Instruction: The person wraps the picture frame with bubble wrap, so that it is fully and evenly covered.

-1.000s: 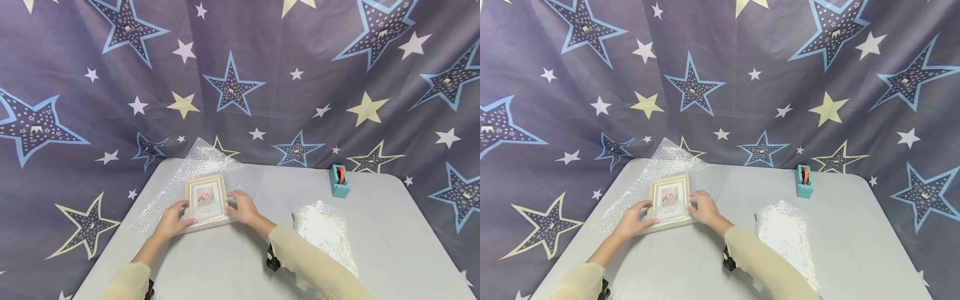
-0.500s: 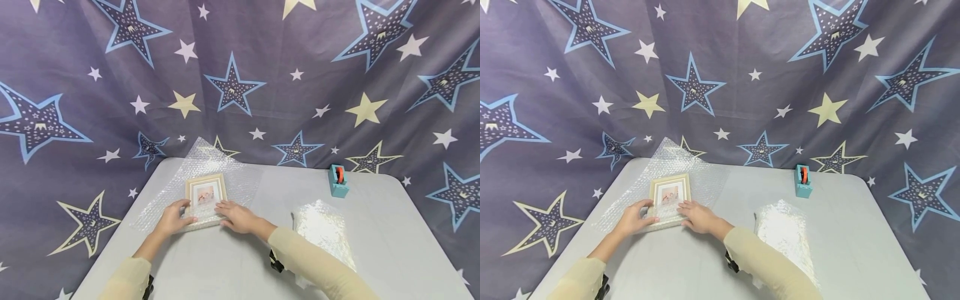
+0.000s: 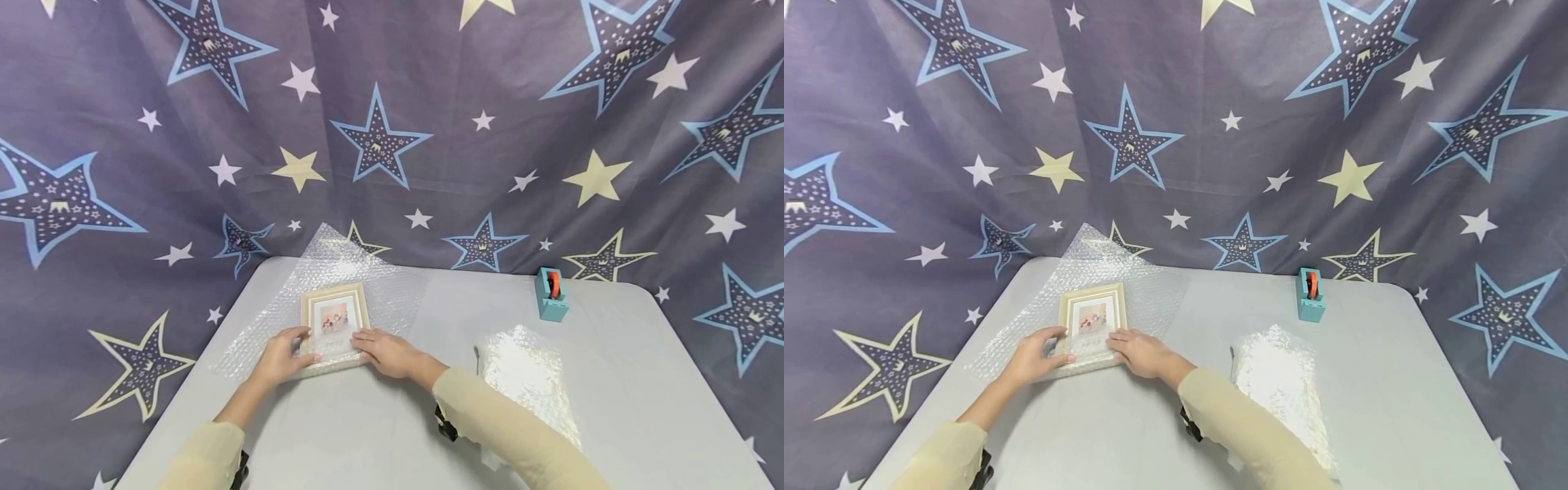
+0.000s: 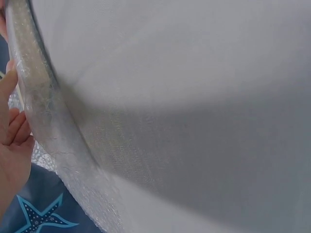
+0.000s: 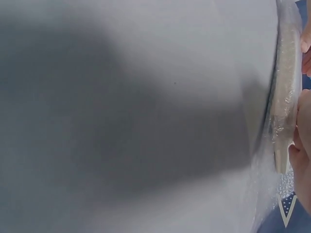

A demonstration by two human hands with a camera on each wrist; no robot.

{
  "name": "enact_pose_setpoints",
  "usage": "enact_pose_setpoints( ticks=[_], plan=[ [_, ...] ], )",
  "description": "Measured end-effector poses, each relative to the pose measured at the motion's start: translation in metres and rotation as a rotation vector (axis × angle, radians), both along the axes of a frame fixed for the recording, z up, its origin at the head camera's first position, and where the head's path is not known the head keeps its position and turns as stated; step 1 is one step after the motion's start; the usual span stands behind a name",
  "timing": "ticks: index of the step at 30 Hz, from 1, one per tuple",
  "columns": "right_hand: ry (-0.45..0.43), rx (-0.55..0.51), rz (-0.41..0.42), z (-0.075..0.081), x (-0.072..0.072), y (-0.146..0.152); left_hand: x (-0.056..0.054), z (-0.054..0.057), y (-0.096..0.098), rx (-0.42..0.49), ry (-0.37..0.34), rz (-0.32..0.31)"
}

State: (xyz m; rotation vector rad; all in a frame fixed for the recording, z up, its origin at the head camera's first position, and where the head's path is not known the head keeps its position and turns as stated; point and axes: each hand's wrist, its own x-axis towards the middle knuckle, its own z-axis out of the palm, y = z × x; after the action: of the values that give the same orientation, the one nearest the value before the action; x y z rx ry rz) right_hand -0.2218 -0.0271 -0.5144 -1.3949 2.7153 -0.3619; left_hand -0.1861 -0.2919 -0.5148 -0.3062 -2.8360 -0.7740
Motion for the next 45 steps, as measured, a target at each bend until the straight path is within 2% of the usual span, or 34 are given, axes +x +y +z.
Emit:
enact_pose_setpoints(
  ticks=[9,16,19,23,29,34,38,40,45],
  plan=[
    [-0.035,0.019,-0.053,-0.010,0.005,0.005,0.001,-0.006,0.010,0.022,-0.076,-0.034],
    [0.004,0.030,-0.056,-0.016,0.005,0.008,-0.012,0.000,0.016,0.001,-0.146,-0.035],
    [0.006,0.037,-0.048,-0.015,0.005,0.009,-0.024,0.004,0.015,0.006,-0.139,-0.035],
    [0.008,0.041,-0.038,-0.016,0.005,0.008,-0.049,0.012,0.009,0.009,-0.117,-0.015],
    [0.009,0.058,-0.022,-0.015,0.007,0.004,-0.091,0.023,-0.011,-0.006,-0.122,0.092],
    [0.018,0.083,-0.017,-0.012,0.009,-0.002,-0.118,0.027,-0.026,0.013,-0.184,0.187],
    [0.029,0.119,-0.013,-0.006,0.011,-0.006,-0.130,0.029,-0.036,0.038,-0.268,0.266],
    [0.042,0.133,-0.013,-0.003,0.011,-0.008,-0.136,0.029,-0.040,0.045,-0.336,0.309],
    [0.057,0.149,-0.040,0.005,0.005,-0.008,-0.150,0.029,-0.041,0.107,-0.460,0.361]
  ],
)
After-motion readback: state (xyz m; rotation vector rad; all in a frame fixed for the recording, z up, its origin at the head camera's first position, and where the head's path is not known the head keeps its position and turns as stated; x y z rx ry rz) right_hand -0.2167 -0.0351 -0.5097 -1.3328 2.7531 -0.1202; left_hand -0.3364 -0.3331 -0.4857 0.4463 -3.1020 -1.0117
